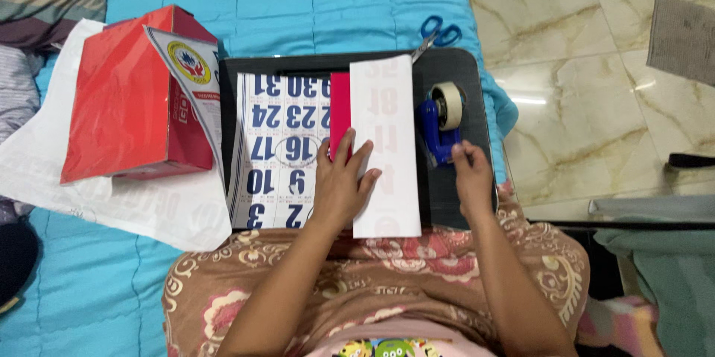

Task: The person wraps a small rectangular box with white wrapping paper on a lap desk. They fold the paper around the box, crease the edges, and secure the folds with tape from a dispenser. The wrapped box is left on the desk at the end.

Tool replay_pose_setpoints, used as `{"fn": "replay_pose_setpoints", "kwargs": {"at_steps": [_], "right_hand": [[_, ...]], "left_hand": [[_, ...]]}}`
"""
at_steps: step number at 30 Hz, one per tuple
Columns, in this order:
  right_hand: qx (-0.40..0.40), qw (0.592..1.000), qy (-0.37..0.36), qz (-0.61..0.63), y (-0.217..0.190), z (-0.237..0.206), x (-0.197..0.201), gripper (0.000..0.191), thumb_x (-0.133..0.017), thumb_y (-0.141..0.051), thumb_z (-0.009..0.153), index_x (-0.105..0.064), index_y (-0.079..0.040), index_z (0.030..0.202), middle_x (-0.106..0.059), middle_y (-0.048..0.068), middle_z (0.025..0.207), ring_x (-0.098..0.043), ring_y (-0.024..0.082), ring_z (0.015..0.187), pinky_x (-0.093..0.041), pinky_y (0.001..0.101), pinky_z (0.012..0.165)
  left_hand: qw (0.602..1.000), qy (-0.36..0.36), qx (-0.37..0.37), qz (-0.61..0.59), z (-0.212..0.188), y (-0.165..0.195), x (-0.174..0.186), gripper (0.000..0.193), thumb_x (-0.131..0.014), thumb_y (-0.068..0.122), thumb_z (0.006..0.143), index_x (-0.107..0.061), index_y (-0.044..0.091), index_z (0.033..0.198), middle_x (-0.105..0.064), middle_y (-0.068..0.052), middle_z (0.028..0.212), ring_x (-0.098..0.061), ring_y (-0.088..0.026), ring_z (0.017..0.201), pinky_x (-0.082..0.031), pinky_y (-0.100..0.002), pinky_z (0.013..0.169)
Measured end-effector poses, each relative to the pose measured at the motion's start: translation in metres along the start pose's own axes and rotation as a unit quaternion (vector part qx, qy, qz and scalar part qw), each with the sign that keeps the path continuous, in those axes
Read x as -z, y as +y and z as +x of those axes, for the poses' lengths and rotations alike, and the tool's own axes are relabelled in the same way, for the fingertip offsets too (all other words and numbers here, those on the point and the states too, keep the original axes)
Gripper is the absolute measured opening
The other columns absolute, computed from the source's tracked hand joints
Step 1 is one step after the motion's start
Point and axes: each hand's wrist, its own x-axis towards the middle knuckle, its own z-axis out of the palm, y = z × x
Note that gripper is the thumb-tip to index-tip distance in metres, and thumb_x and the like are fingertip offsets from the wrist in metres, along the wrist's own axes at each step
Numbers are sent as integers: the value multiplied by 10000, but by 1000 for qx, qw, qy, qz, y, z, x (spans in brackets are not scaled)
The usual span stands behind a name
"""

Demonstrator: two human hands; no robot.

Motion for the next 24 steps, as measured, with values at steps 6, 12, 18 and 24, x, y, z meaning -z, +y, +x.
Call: {"fn": "replay_pose_setpoints", "kwargs": {"at_steps": [6,12,18,24], "right_hand": [[-74,996,0,53,-7,-2,1,193,-646,-276,1007,-602,-93,961,-577,134,1440,-562,149,1122,-429,348,1009],[-101,982,-13,158,-11,-11,6,143,-596,-197,1020,-563,-86,935,-481,79,1527,-552,112,1144,-464,340,1002],[-83,973,-12,216,-1,-23,5,160,-525,-71,1004,-589,-56,1150,-539,42,1391,-581,112,1120,-487,301,1043],[-86,992,20,89,4,-35,3,102,-571,-160,1032,-570,-59,1026,-598,0,1109,-566,94,954,-531,296,846]], "left_hand": [[1000,7,24,-12,1,-1,-4,515,-753,315,877,-655,132,1348,-413,-142,1574,-291,-523,1384,-309,-596,1134],[999,8,30,-25,2,-3,-7,513,-769,304,866,-665,135,1338,-421,-134,1577,-298,-515,1382,-312,-584,1132],[999,6,33,1,2,-4,-8,500,-774,331,867,-684,158,1327,-446,-103,1563,-327,-498,1361,-332,-559,1127],[999,5,42,-6,1,-5,-6,488,-773,338,866,-693,189,1324,-450,-82,1569,-345,-484,1346,-353,-541,1114]]}}
